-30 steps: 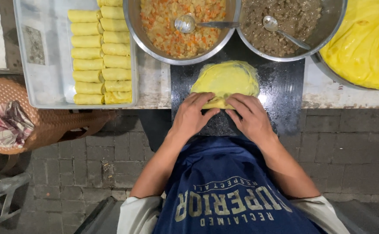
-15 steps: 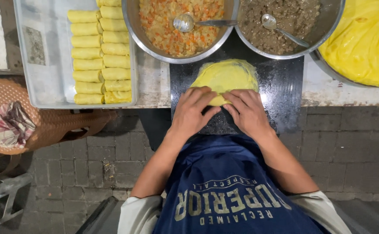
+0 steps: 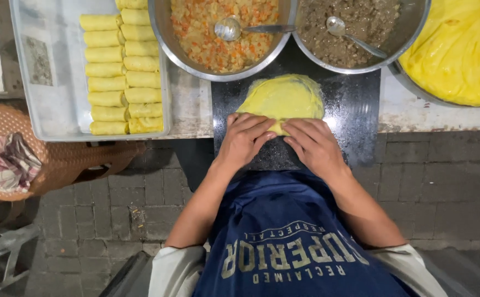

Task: The person places a thin yellow wrapper on a metal surface, adds a vegetable mixture and a meat paste, then folds and rolls the wrapper into a cylindrical spring roll. The finished roll is placed in a tray with others, and the process repeats.

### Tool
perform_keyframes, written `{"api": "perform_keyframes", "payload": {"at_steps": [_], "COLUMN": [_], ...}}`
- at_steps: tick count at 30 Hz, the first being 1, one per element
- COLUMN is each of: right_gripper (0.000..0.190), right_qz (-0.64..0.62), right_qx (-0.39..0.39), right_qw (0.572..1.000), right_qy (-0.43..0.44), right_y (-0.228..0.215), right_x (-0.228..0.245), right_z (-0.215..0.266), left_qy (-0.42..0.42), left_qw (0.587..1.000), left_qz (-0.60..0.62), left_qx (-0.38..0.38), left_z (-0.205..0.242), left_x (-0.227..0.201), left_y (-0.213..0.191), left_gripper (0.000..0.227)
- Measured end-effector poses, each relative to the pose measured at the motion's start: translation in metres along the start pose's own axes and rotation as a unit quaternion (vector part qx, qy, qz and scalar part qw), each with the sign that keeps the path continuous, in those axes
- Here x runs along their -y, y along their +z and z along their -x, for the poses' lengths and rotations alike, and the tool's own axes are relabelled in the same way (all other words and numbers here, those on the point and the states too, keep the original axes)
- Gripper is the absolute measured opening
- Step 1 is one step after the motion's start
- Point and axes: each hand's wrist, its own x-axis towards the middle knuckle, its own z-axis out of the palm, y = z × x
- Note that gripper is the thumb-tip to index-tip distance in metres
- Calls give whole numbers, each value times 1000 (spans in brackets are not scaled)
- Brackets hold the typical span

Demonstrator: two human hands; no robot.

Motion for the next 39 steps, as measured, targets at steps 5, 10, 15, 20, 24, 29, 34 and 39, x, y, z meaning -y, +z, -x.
{"api": "perform_keyframes", "payload": {"at_steps": [5, 10, 15, 20, 24, 29, 34, 39], "right_gripper": [26, 32, 20, 11, 8, 10, 10, 13], "right_qz": [-8, 60, 82, 133, 149, 70, 46, 40], "right_qx": [16, 29, 15, 23, -10, -46, -37, 8], "right_qw": [999, 997, 996, 990, 985, 994, 998, 998], "right_qy": [29, 41, 43, 30, 91, 70, 5, -45], "right_y": [2, -13, -30, -30, -9, 12, 14, 6], "right_x": [-8, -19, -34, -40, -46, -34, -14, -13], "right_z": [3, 20, 35, 44, 59, 38, 18, 11], "left_qy": [8, 23, 15, 26, 16, 100, 165, 246], "left_qw": [999, 988, 979, 969, 967, 946, 961, 955], "left_qz": [-40, -150, -195, -232, -241, -260, -195, -157], "left_qx": [-1, -3, -50, -76, -86, -165, -108, -54], "left_z": [0, 11, 23, 23, 27, 10, -8, -16], "left_x": [-8, -17, -12, -12, -7, -17, -26, -24], "left_y": [-14, -37, -45, -44, -36, -26, -19, -21], "left_gripper": [43, 40, 19, 11, 8, 7, 19, 23]}}
